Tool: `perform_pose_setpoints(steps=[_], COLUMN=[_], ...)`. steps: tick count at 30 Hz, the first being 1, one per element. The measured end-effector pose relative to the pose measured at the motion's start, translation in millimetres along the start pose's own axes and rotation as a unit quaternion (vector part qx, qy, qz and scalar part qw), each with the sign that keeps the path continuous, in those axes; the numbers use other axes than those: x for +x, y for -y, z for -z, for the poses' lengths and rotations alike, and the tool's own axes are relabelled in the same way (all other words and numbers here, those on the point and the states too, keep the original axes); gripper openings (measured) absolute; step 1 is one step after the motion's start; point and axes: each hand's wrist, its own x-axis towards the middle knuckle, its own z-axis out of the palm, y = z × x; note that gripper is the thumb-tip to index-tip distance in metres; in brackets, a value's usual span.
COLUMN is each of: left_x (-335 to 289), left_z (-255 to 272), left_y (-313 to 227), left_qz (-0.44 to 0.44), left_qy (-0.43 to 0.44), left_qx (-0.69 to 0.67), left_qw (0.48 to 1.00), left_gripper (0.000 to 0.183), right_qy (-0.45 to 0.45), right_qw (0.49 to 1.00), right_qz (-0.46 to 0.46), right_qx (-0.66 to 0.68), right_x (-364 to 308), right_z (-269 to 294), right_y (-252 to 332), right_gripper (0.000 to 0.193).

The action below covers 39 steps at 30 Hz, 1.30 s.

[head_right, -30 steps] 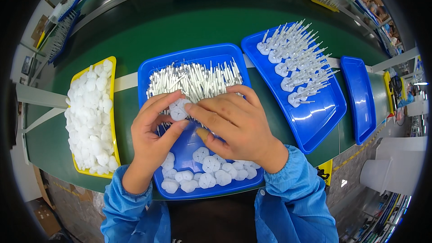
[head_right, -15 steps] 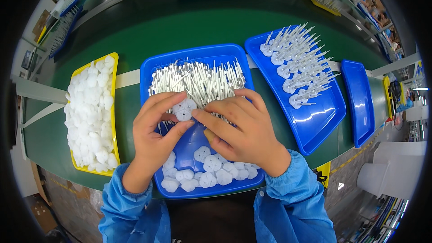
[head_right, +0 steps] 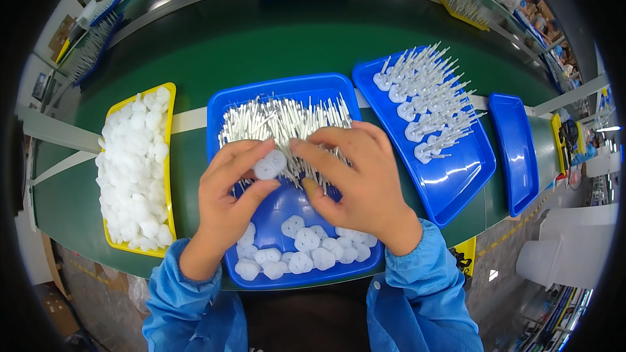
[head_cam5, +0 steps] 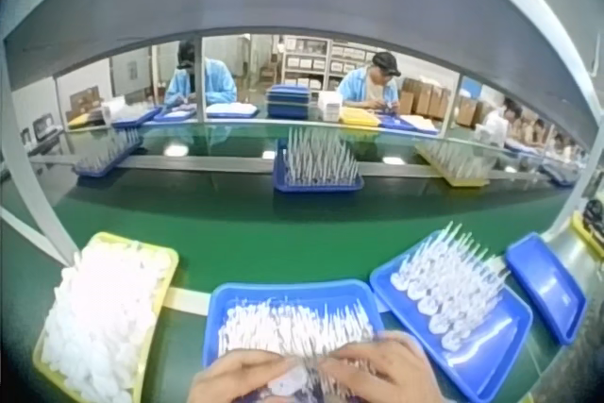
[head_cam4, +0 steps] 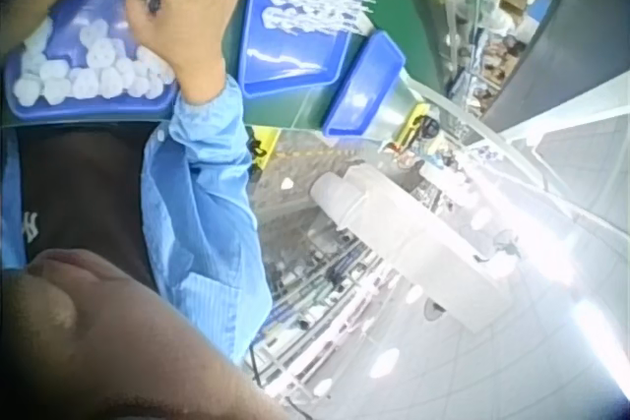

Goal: The person inserts cotton tips onto plastic sticks one by one. They pick a cotton tip from a yellow tray, place it onto a stick from a blue tray, and then place the assembled swab into a separate blue tray. The process is repeated continuously.

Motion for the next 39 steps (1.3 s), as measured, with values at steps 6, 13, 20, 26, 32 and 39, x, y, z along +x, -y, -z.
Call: perform_pose_setpoints(steps=[6, 13, 20, 26, 32, 39], left_x=[4.1, 1.5, -2.5, 0.3, -3.6, -3.4], left_z=[12.8, 6.4, 4.5, 3.5, 1.0, 2.8], left_y=[13.3, 13.3, 14.6, 9.2, 9.2, 15.5], left_qz=[0.118, 0.153, 0.121, 0.127, 0.157, 0.120], left_qy=[-0.101, -0.132, -0.051, 0.007, -0.018, -0.041], left_qx=[-0.136, -0.176, -0.104, -0.047, -0.123, -0.118], left_qw=[0.978, 0.964, 0.986, 0.991, 0.980, 0.985], left_gripper=[0.027, 0.035, 0.043, 0.043, 0.043, 0.040], right_qy=[0.011, 0.051, -0.041, -0.019, -0.030, -0.030], right_qw=[0.997, 0.976, 0.989, 0.867, 0.976, 0.989], right_qz=[0.039, 0.170, -0.076, -0.207, -0.039, -0.004], right_qx=[-0.063, -0.125, 0.119, 0.453, 0.212, 0.142], right_x=[29.1, 84.5, 44.6, 17.8, 20.6, 13.1], right_z=[-8.3, -57.2, -31.1, -29.4, -26.8, -25.1], right_y=[-20.7, -34.7, -17.5, 1.4, -9.4, -7.0], right_gripper=[0.027, 0.016, 0.020, 0.013, 0.015, 0.022])
